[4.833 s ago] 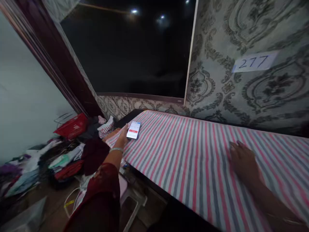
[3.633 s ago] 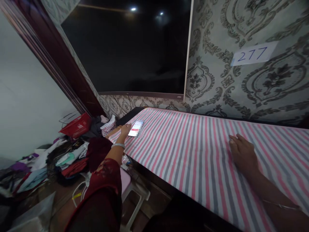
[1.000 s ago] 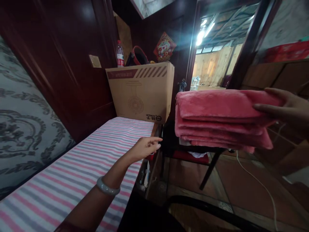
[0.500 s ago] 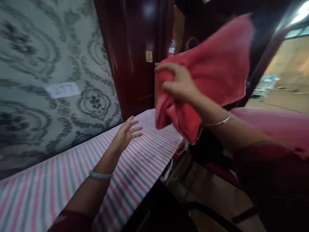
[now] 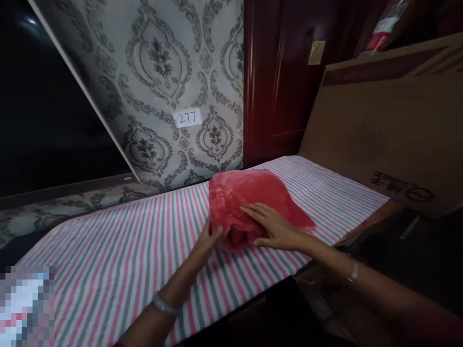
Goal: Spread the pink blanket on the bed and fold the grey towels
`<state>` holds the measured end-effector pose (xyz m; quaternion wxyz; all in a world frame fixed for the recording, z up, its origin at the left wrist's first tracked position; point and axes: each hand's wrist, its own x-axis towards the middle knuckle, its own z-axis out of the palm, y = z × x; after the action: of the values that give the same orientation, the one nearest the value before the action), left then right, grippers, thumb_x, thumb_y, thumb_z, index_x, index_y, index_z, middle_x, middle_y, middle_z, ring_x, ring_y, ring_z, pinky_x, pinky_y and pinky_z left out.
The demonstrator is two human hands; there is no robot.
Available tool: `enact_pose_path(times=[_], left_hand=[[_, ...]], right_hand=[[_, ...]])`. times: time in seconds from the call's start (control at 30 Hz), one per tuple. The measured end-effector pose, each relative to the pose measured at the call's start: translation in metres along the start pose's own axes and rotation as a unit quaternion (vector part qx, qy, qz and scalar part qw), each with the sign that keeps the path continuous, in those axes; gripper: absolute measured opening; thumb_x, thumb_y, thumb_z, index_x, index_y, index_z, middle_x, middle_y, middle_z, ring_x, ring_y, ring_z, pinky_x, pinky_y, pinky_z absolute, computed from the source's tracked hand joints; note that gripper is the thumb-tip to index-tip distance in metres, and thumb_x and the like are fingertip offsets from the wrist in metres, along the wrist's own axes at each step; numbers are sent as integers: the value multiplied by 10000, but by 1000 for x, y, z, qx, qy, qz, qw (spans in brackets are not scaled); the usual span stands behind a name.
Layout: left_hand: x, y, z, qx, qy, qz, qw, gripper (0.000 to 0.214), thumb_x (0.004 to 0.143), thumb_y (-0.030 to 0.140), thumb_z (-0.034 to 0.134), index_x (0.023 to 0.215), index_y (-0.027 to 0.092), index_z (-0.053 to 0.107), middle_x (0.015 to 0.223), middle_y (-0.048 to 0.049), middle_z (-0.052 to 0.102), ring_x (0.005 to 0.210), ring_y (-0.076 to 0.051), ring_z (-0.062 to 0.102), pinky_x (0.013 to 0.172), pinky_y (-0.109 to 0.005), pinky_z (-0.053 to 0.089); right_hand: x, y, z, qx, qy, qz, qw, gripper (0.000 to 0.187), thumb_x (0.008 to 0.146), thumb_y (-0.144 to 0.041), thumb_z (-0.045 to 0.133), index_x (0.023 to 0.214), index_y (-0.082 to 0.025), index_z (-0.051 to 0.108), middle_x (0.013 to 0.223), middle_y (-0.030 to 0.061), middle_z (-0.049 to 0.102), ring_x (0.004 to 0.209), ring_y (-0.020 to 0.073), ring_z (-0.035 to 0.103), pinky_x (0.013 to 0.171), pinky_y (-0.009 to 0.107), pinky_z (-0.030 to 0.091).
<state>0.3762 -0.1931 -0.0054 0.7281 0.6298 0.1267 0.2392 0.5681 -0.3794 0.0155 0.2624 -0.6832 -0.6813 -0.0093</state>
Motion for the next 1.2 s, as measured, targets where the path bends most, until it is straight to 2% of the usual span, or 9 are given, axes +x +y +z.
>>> enact_pose_path(times=[0.13,0.27,0.43,0.6,0.73,0.83,0.9,1.03,1.2], left_hand=[[-11,-23,18,112,14,23,993,669,597,503,873,1161,206,669,1211,-113,699,1239,-367,591,1070,-520,461],[15,-6,32,46,78,54,994,518,645,454,817,1067,187,682,1101,-96,729,1063,-294,670,963,-445,526],[25,22,25,-7,152,85,985,478,637,407,836,1028,199,657,1008,-38,727,912,-206,675,864,-338,538],[-8,39,-22,168,-11,-7,986,892,636,478,867,1432,288,514,1518,-153,489,1242,-328,586,966,-425,519],[-19,80,-40,193,67,108,973,1176,624,644,831,1590,392,208,1689,-123,181,1446,-370,394,1072,-479,463],[-19,107,-34,85,148,193,966,1108,588,689,828,1532,340,365,1589,-100,412,1421,-343,438,1084,-427,479],[-21,112,-36,12,230,214,949,820,709,625,769,1411,279,523,1438,-80,582,1389,-306,483,1109,-402,469],[-39,89,-76,-63,409,144,899,428,763,322,708,1177,242,634,1251,-38,689,1320,-261,550,1116,-408,470],[-89,55,-141,136,513,81,844,649,720,388,739,1318,262,521,1379,-77,590,1368,-334,490,1135,-554,422]], right_hand=[[-81,54,-5,-148,31,129,980,789,855,-382,620,1572,-165,371,1600,201,320,1436,380,352,1114,586,368],[-106,84,-7,-115,114,246,956,513,808,-196,476,1281,-183,675,1209,143,688,1100,285,633,959,437,507],[-43,90,-55,84,404,369,833,213,674,-205,456,745,-174,654,700,56,653,682,219,608,691,348,499],[82,52,-107,240,530,202,788,271,761,-258,467,949,-169,641,865,16,673,784,166,622,740,300,528],[164,-62,-103,290,372,-13,882,287,858,-207,447,1053,-180,656,1036,-12,713,1032,157,625,1004,336,505],[181,-137,-88,313,135,-201,918,408,935,-238,454,1326,-242,570,1369,-90,607,1266,114,524,1148,333,410],[177,-146,-76,322,70,-236,914,465,936,-270,499,1400,-254,529,1454,-87,545,1316,121,501,1155,343,408],[143,-59,-42,307,154,-38,938,401,919,-318,526,1277,-183,646,1342,44,644,1219,202,602,1058,393,491],[45,78,-8,36,136,301,943,402,863,-290,566,1224,-153,679,1154,135,707,1027,273,673,972,438,517]])
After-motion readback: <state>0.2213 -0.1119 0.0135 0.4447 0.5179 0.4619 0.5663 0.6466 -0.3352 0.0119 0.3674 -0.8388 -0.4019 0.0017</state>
